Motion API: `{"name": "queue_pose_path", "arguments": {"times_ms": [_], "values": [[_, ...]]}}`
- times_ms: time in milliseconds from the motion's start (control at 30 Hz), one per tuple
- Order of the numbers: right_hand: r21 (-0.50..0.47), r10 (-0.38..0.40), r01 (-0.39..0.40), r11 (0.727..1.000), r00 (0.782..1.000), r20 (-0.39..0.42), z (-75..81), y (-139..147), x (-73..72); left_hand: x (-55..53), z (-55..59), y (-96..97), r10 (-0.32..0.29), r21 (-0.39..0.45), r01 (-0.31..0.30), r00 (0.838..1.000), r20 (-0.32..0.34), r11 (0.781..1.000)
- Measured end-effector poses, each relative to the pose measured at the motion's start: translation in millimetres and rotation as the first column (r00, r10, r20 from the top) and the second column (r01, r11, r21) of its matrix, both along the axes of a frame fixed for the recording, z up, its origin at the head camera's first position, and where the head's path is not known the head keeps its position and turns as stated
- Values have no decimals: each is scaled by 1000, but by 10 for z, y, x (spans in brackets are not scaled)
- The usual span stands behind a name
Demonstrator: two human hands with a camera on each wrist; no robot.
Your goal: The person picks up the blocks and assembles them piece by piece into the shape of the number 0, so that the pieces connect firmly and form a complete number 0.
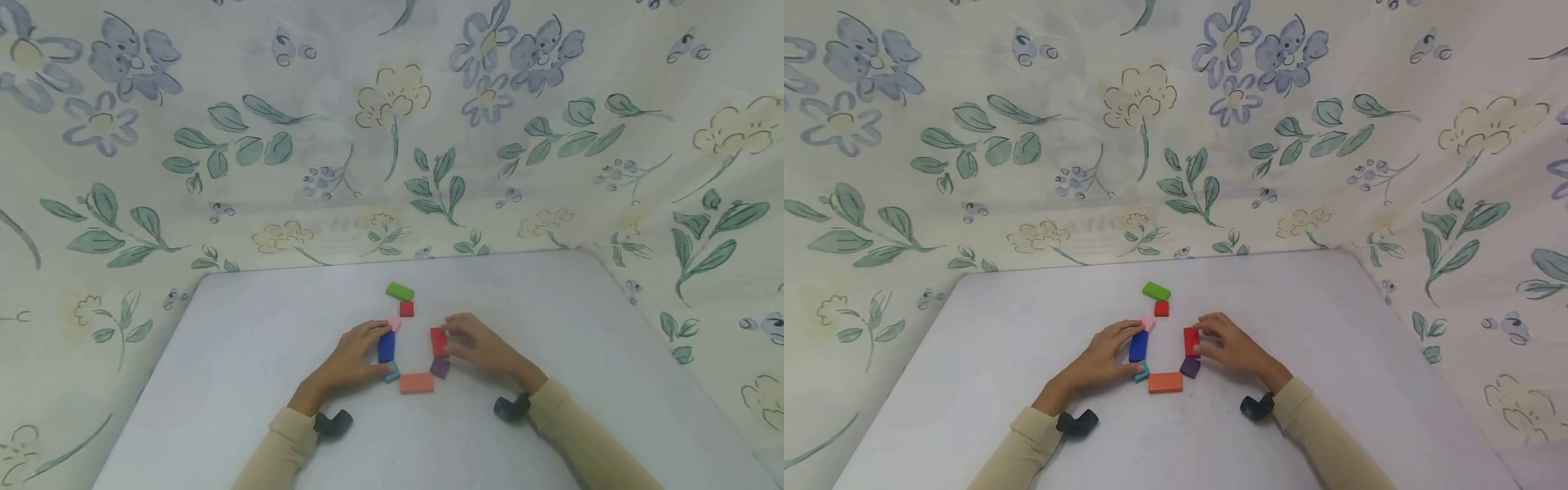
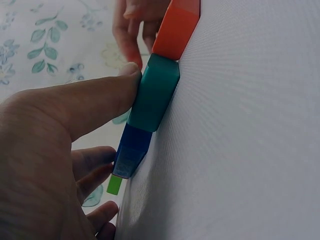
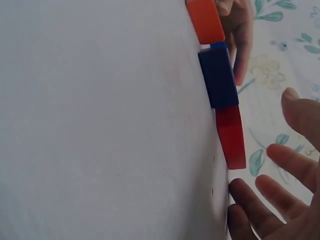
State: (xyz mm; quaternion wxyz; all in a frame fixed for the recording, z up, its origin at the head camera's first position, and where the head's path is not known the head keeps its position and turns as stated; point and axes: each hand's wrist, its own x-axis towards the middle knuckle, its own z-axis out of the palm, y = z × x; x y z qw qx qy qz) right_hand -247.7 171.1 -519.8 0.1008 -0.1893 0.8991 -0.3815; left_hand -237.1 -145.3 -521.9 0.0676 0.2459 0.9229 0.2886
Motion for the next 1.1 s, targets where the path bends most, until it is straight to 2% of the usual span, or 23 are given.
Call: {"name": "queue_pose_path", "arguments": {"times_ms": [200,500,733,1100], "values": [[-26,6,-5,1000,1000,22,110,-27,-83,8,20,-1,19,0,-19,1000,16,1000],[30,23,-24,999,998,53,305,-141,-280,12,52,-5,22,0,-22,1000,12,1000],[60,88,-86,994,996,-26,509,-248,-429,0,48,-18,33,13,-34,999,14,999],[185,108,-102,978,994,-23,567,-400,-586,0,-1,-19,8,16,-8,1000,20,1000]]}}
